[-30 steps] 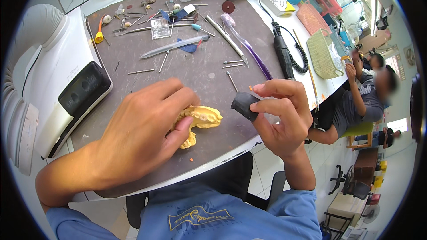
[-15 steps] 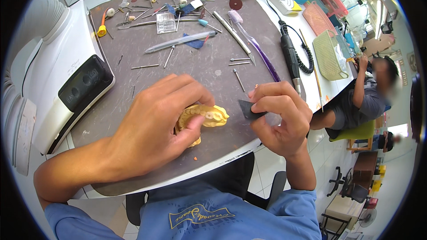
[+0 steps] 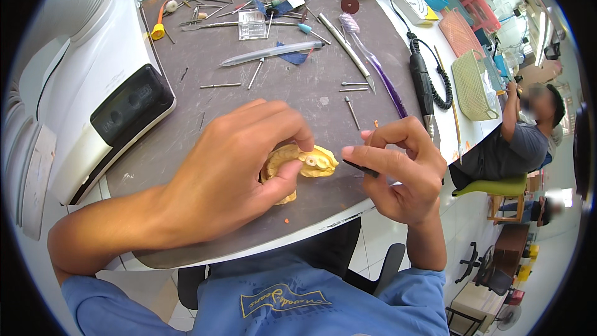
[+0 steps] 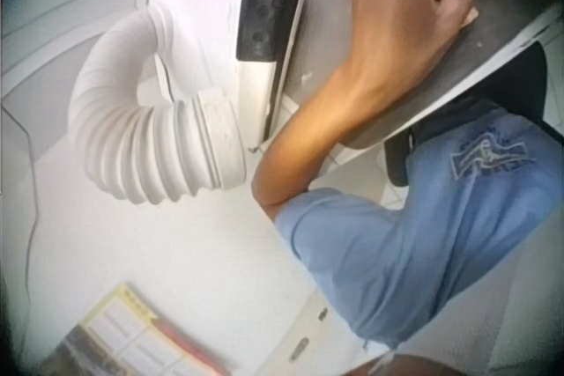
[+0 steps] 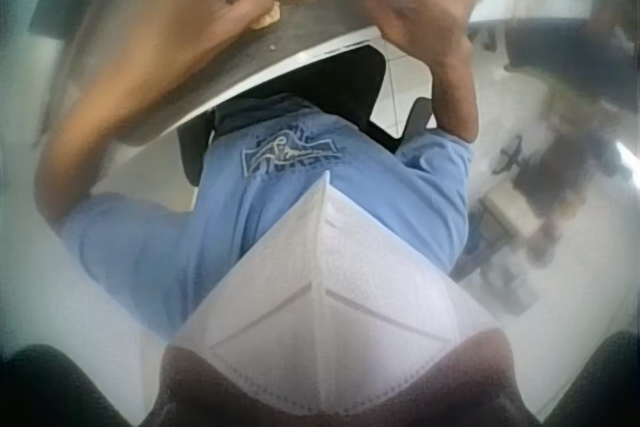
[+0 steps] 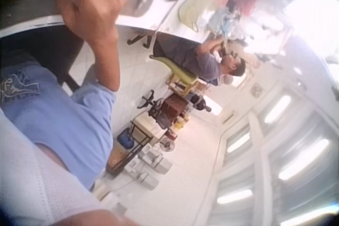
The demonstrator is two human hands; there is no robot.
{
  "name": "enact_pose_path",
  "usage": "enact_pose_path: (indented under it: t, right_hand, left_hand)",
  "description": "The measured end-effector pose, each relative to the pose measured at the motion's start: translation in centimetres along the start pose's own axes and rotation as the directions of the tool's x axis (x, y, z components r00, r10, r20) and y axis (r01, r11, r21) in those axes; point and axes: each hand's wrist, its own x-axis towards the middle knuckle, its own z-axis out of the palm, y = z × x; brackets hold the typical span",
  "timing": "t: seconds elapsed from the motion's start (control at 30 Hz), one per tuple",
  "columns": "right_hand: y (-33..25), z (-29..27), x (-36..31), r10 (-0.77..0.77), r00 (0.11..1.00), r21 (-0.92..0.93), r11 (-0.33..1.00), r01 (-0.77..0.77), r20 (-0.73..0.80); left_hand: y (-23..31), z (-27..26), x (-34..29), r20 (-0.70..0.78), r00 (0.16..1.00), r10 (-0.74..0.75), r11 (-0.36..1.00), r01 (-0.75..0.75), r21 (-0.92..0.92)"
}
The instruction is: The person refines a small, tooth-shaped object using a rotary tool and a sanding pad. They repeatedly switch between grinding the object with the rotary tool and smoothing it with the sanding pad, frequently checking the fit against a yellow dental mold.
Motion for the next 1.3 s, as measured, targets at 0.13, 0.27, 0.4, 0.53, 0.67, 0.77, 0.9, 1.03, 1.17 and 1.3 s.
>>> enact_pose_path:
  t: [0.13,0.27,0.4,0.53,0.67,0.77,0.9,1.03,1.17,1.3]
  right_hand:
    - [-0.4,0.0,0.7,-0.026,1.000,0.014,1.000,0.026,-0.015]
    - [-0.1,-0.2,1.2,-0.147,0.989,-0.018,0.989,0.147,-0.011]
    - [0.0,-0.3,1.6,-0.242,0.970,-0.051,0.969,0.242,0.006]
    - [0.1,-0.4,1.9,-0.293,0.956,-0.052,0.954,0.294,0.028]
    - [-0.6,-1.2,2.5,-0.249,0.959,-0.045,0.965,0.258,0.137]
    - [-0.7,-1.2,2.7,-0.264,0.954,-0.052,0.960,0.274,0.142]
    - [-0.6,-1.3,3.0,-0.268,0.947,-0.050,0.959,0.280,0.177]
    - [-0.3,-1.1,2.9,-0.267,0.947,-0.038,0.960,0.278,0.179]
    - [-0.2,-0.9,3.0,-0.275,0.946,-0.020,0.959,0.282,0.172]
    - [-0.3,-0.9,3.1,-0.276,0.944,-0.011,0.959,0.282,0.179]
  left_hand:
    - [0.1,0.0,0.0,-0.009,1.000,-0.006,0.999,0.006,-0.032]
    - [0.2,0.2,0.2,-0.011,1.000,0.018,0.999,-0.018,-0.044]
    - [-0.2,0.5,0.2,-0.013,0.999,0.030,0.998,-0.031,-0.058]
    - [-0.2,0.5,0.3,-0.027,0.998,0.048,0.997,-0.049,-0.067]
    - [-0.3,0.6,0.3,-0.033,0.999,0.043,0.996,-0.045,-0.074]
    - [-0.3,0.6,0.3,-0.032,0.999,0.044,0.997,-0.046,-0.069]
    - [-0.4,0.6,0.3,-0.039,0.997,0.062,0.997,-0.064,-0.053]
    - [-0.4,0.6,0.4,-0.035,0.998,0.060,0.996,-0.062,-0.059]
    - [-0.4,0.6,0.3,-0.037,0.998,0.055,0.996,-0.058,-0.069]
    - [-0.4,0.7,0.3,-0.045,0.997,0.058,0.995,-0.061,-0.080]
